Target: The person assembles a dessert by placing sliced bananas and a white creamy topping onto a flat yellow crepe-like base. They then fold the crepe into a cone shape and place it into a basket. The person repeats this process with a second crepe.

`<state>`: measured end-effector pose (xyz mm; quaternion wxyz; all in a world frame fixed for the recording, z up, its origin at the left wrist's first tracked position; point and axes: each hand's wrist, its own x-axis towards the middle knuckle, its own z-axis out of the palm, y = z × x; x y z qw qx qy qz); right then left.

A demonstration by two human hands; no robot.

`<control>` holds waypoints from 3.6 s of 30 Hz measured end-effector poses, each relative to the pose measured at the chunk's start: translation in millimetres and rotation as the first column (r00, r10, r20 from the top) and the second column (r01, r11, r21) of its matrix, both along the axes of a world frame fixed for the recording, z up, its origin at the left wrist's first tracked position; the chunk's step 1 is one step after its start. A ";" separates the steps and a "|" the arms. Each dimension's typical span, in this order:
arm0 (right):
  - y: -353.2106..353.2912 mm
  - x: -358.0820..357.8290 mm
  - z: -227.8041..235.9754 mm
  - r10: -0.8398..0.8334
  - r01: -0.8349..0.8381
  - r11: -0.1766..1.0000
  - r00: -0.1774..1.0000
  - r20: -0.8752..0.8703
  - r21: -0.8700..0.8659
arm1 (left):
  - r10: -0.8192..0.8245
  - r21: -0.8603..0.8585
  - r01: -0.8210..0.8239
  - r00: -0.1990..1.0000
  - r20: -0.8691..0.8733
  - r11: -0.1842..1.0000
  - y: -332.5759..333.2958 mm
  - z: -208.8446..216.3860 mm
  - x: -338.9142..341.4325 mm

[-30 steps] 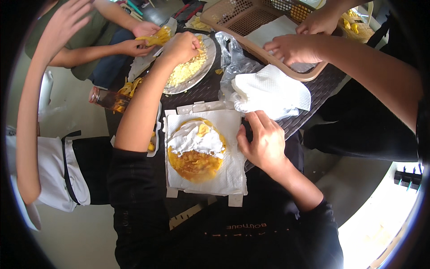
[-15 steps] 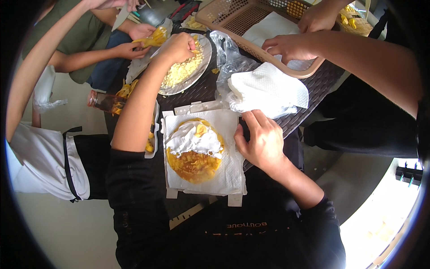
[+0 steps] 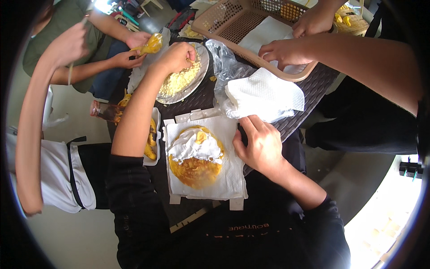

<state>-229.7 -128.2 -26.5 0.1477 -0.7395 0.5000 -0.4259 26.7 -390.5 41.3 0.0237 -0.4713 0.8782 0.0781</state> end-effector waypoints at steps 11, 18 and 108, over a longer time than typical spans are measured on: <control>-0.1 -3.6 -0.6 -0.004 0.004 1.000 1.000 0.001 0.009 | 0.018 0.056 -0.027 0.989 0.148 0.998 -2.2 7.1 -7.1; 0.5 -3.1 0.0 -0.014 0.016 0.999 0.999 -0.035 0.052 | 0.096 0.130 -0.108 0.990 0.102 0.986 -5.6 16.5 3.8; -4.5 1.2 -6.5 -0.032 0.032 0.999 0.999 0.017 0.035 | 0.441 -0.223 -0.534 0.822 -0.360 0.815 132.4 20.7 45.9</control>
